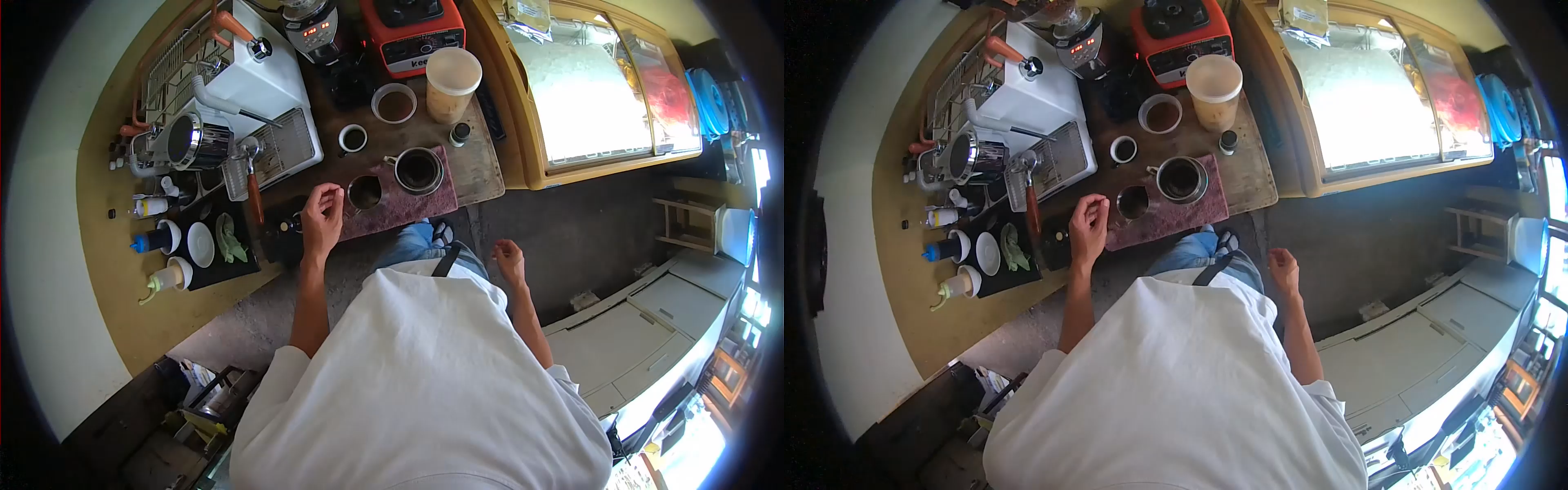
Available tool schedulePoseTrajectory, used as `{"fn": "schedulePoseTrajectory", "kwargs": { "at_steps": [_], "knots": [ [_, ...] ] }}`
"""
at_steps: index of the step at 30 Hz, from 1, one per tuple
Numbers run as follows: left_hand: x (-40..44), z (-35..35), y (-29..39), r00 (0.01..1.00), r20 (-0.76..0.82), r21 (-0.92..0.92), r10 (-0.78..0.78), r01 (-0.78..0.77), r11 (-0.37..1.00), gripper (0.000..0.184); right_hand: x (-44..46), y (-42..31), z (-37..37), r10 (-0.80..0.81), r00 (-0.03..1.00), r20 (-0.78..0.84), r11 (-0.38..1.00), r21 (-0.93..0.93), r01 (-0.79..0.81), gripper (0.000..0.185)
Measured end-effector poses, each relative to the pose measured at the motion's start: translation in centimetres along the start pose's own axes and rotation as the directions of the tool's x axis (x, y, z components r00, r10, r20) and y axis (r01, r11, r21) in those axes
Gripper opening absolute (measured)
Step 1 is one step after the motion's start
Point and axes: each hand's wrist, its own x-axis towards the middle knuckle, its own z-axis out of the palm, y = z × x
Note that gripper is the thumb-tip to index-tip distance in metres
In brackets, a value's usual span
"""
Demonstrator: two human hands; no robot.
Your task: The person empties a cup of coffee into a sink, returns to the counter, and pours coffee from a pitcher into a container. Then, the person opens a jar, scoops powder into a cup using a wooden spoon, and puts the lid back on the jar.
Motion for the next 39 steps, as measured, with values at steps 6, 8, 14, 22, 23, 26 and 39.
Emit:
{"fn": "schedulePoseTrajectory", "kwargs": {
  "at_steps": [6, 8, 14, 22, 23, 26, 39],
  "knots": [
    [1.9, 0.7, -1.0, 0.999, -0.038, -0.017, 0.013, -0.014, 1.000, 0.016, 3.5, -9.7, 0.0, -0.189, 0.958, -0.214, 0.982, -0.045, 0.183, 0.020],
    [1.9, 1.0, -1.2, 0.999, -0.049, -0.030, 0.006, -0.007, 1.000, 0.016, 4.5, -14.1, 0.1, -0.245, 0.942, -0.229, 0.970, -0.052, 0.239, 0.020],
    [0.0, 1.0, -1.8, 0.997, -0.073, -0.027, -0.026, 0.024, 0.999, 0.015, 7.6, -24.1, 2.0, -0.418, 0.893, -0.165, 0.909, -0.060, 0.413, 0.026],
    [-3.3, 0.6, -1.0, 0.982, -0.166, 0.060, -0.093, 0.104, 0.993, 0.015, 11.4, -25.0, 3.4, -0.520, 0.853, -0.045, 0.849, -0.135, 0.511, 0.061],
    [-3.9, 0.7, -0.7, 0.977, -0.191, 0.055, -0.101, 0.113, 0.992, 0.015, 11.6, -24.8, 3.3, -0.545, 0.838, -0.035, 0.833, -0.136, 0.536, 0.064],
    [-4.5, 1.3, 0.7, 0.963, -0.248, 0.046, -0.105, 0.120, 0.992, 0.015, 12.6, -24.7, 3.0, -0.567, 0.824, 0.001, 0.814, -0.156, 0.560, 0.074],
    [-9.6, 4.7, 3.7, 0.933, -0.310, 0.149, -0.184, 0.239, 0.960, 0.017, 17.3, -23.9, 2.4, -0.757, 0.626, 0.190, 0.612, -0.130, 0.780, 0.056]
  ]
}}
